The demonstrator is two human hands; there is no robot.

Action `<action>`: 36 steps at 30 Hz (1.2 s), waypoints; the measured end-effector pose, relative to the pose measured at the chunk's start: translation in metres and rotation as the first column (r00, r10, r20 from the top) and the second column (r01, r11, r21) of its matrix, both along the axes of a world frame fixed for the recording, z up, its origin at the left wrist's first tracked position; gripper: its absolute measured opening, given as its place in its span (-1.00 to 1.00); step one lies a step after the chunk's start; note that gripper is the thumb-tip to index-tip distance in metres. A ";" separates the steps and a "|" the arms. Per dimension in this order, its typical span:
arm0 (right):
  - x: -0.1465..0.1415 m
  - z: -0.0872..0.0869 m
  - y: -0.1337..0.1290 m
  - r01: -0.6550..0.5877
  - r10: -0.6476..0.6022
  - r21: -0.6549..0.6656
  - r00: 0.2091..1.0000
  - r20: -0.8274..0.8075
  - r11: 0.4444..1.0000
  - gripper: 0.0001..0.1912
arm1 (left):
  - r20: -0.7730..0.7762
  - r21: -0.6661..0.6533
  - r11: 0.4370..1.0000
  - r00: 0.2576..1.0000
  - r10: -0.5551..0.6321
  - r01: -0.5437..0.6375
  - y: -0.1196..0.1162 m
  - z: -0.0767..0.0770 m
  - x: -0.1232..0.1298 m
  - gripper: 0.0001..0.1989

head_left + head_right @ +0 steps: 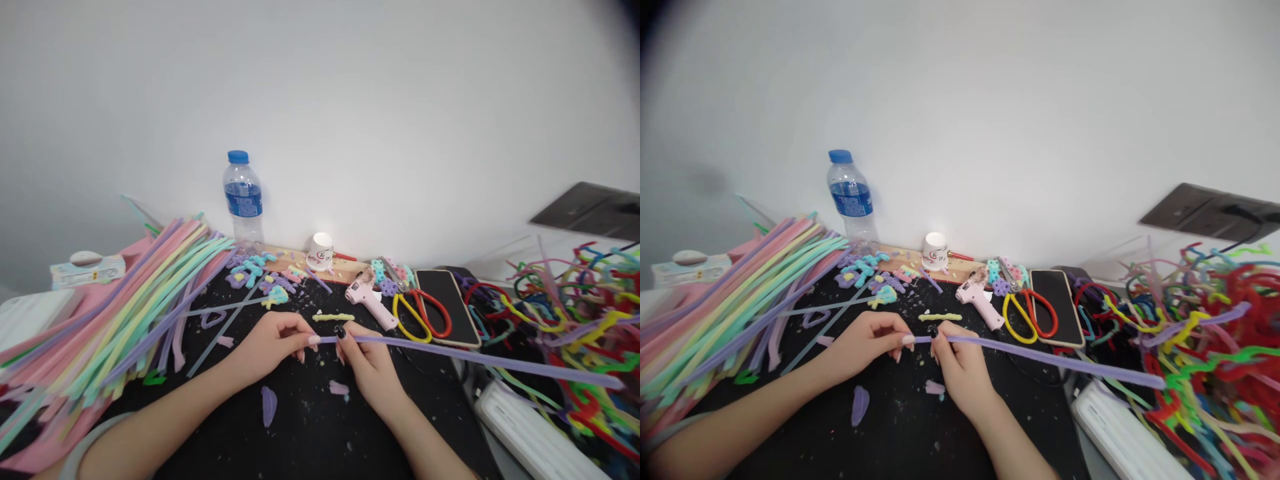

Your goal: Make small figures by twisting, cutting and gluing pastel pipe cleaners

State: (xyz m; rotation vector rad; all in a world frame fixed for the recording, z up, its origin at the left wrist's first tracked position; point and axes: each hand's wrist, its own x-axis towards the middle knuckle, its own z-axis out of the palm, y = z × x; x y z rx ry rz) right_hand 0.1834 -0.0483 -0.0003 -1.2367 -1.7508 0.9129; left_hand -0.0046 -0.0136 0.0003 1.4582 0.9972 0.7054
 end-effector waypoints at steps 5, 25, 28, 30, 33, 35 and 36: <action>0.001 -0.002 0.002 0.021 -0.022 -0.014 1.000 -0.020 1.000 -0.61 | 0.055 -0.049 0.998 0.998 0.035 -0.032 0.002 -0.006 -0.001 -0.73; 0.000 -0.001 0.005 0.058 -0.063 -0.043 0.991 -0.117 0.997 -0.64 | 0.007 -0.026 0.994 0.995 -0.104 0.104 -0.002 -0.001 -0.001 -0.83; 0.002 -0.002 0.005 0.082 -0.086 -0.043 0.990 -0.113 0.996 -0.64 | -0.010 -0.047 0.995 0.996 -0.092 0.092 -0.001 0.000 0.000 -0.83; 0.003 -0.002 0.005 0.096 -0.100 -0.040 0.988 -0.114 0.995 -0.64 | -0.032 -0.050 0.996 0.997 -0.077 0.076 0.000 0.001 0.000 -0.80; 0.003 -0.002 0.005 0.098 -0.101 -0.035 0.989 -0.110 0.995 -0.64 | -0.035 -0.056 0.998 0.998 -0.045 0.043 0.000 0.002 0.000 -0.73; 0.003 -0.002 0.005 0.095 -0.097 -0.030 0.991 -0.094 0.995 -0.64 | -0.024 -0.056 0.998 0.999 -0.031 0.030 0.000 0.001 0.000 -0.73; 0.003 -0.001 0.004 0.095 -0.097 -0.026 0.992 -0.084 0.995 -0.64 | -0.018 -0.057 0.998 0.999 -0.032 0.031 0.000 0.000 0.000 -0.75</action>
